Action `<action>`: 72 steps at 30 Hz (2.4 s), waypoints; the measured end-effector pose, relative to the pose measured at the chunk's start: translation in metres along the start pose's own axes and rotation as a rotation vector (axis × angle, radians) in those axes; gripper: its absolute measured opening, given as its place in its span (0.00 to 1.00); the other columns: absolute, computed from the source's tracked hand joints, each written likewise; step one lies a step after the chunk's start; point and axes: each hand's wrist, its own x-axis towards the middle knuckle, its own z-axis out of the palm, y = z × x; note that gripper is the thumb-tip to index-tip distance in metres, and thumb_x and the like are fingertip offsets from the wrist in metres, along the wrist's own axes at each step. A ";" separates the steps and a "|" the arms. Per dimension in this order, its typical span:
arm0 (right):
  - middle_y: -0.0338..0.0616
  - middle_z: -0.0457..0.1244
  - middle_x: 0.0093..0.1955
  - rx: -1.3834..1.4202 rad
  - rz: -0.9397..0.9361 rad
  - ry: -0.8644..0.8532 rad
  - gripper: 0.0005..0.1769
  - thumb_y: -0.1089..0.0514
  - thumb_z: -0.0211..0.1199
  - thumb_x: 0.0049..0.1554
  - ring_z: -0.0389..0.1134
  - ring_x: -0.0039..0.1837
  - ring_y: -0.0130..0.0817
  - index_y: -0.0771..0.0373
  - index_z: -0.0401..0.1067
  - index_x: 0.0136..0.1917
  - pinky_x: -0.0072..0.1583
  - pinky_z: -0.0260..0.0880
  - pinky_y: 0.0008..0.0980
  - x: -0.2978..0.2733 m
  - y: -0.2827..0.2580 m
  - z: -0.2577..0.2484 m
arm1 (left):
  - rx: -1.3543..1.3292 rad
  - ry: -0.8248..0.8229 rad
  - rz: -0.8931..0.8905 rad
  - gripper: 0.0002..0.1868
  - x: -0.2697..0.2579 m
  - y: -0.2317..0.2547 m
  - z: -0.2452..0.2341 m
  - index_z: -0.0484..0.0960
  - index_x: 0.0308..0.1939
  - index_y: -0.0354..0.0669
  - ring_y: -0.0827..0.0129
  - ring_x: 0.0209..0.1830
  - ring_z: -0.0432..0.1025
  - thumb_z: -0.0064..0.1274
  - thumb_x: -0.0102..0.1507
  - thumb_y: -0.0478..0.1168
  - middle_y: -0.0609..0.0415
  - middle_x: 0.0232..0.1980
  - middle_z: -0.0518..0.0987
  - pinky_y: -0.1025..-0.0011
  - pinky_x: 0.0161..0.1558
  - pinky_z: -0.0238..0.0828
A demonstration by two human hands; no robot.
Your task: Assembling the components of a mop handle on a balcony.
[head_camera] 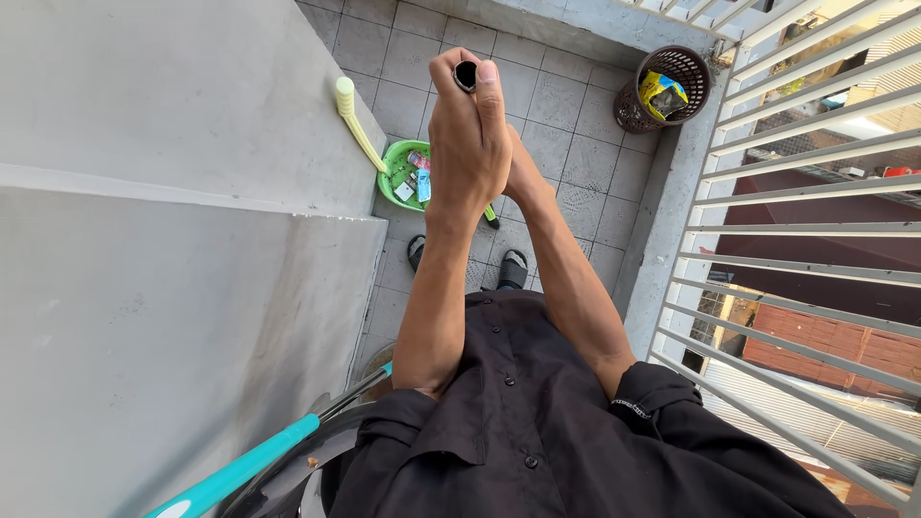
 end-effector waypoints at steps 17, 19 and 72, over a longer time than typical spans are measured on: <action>0.45 0.63 0.57 0.238 -0.015 -0.032 0.21 0.50 0.61 0.64 0.65 0.60 0.34 0.64 0.67 0.64 0.58 0.71 0.37 0.008 0.013 0.024 | 0.028 0.028 0.015 0.23 0.004 0.005 -0.015 0.63 0.53 0.37 0.65 0.31 0.77 0.29 0.76 0.56 0.52 0.33 0.74 0.65 0.33 0.75; 0.45 0.64 0.54 0.235 -0.013 -0.025 0.18 0.51 0.61 0.63 0.66 0.57 0.34 0.64 0.68 0.61 0.55 0.72 0.37 0.006 0.010 0.024 | 0.024 0.022 0.023 0.23 0.003 0.003 -0.013 0.63 0.53 0.38 0.65 0.31 0.77 0.29 0.76 0.56 0.52 0.33 0.74 0.66 0.32 0.75; 0.56 0.68 0.43 -0.420 -0.264 0.313 0.16 0.61 0.69 0.49 0.69 0.45 0.58 0.68 0.69 0.47 0.46 0.68 0.48 0.004 0.003 0.020 | -0.224 -0.309 0.062 0.21 0.038 -0.016 -0.015 0.66 0.50 0.38 0.68 0.32 0.73 0.32 0.76 0.54 0.55 0.31 0.72 0.66 0.37 0.72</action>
